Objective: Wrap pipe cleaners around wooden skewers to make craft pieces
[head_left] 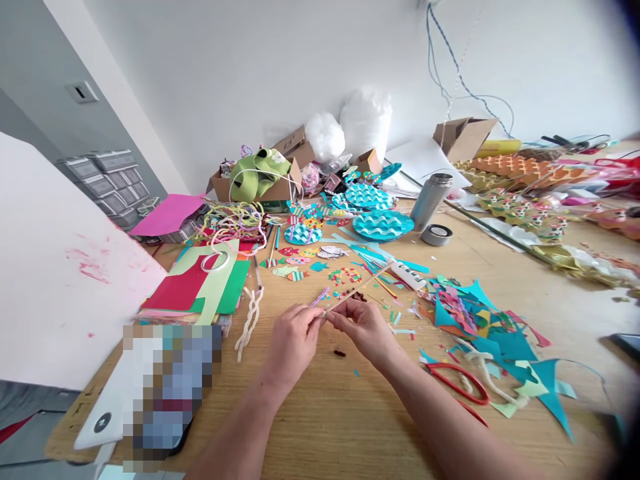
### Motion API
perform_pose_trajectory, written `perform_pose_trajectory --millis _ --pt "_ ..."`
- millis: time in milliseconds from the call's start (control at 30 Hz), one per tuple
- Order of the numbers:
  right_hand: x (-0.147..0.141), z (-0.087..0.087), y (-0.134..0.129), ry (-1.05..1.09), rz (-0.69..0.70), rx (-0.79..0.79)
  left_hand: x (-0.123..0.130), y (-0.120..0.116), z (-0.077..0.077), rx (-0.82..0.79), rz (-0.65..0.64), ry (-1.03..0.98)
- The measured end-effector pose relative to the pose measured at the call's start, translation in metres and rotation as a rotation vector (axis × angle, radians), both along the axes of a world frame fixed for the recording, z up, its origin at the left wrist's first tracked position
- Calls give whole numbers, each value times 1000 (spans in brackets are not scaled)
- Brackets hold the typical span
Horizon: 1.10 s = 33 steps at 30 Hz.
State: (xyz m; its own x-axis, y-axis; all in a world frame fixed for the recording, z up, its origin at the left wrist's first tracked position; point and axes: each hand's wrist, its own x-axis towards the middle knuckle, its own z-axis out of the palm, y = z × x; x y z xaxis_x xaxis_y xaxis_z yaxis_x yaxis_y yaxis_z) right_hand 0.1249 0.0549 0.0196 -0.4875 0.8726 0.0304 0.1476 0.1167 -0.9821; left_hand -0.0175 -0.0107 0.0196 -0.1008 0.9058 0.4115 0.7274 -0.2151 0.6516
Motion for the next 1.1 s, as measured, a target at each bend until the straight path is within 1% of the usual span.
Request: perform_pose_trajectory --millis 67,167,233,300,400,500,600,733,800,967,1100 --pt "0 4 -2 25 17 -32 0 -1 -1 41 16 79" --pt "1 10 -4 53 48 -70 -2 0 -2 66 61 128" --pt "2 12 -4 27 52 -74 -3 0 -2 73 83 151" --pt "3 11 -3 -1 64 -77 -3 1 -3 82 90 171" --pt "2 5 -2 31 91 -93 -2 0 -3 86 82 179" --pt "1 1 -1 75 94 -102 -1 -1 -1 44 91 124" --pt "1 1 -1 82 79 -89 0 -1 3 -70 86 -61" --pt "2 2 -3 91 53 -33 1 -1 8 -269 7 -469" --pt "3 3 -4 73 49 4 1 0 10 -330 -17 -630" --pt "5 7 -5 -30 36 122 -1 1 13 -428 -90 -927" --pt "6 9 -6 -7 64 173 -8 1 14 -552 -179 -1107"
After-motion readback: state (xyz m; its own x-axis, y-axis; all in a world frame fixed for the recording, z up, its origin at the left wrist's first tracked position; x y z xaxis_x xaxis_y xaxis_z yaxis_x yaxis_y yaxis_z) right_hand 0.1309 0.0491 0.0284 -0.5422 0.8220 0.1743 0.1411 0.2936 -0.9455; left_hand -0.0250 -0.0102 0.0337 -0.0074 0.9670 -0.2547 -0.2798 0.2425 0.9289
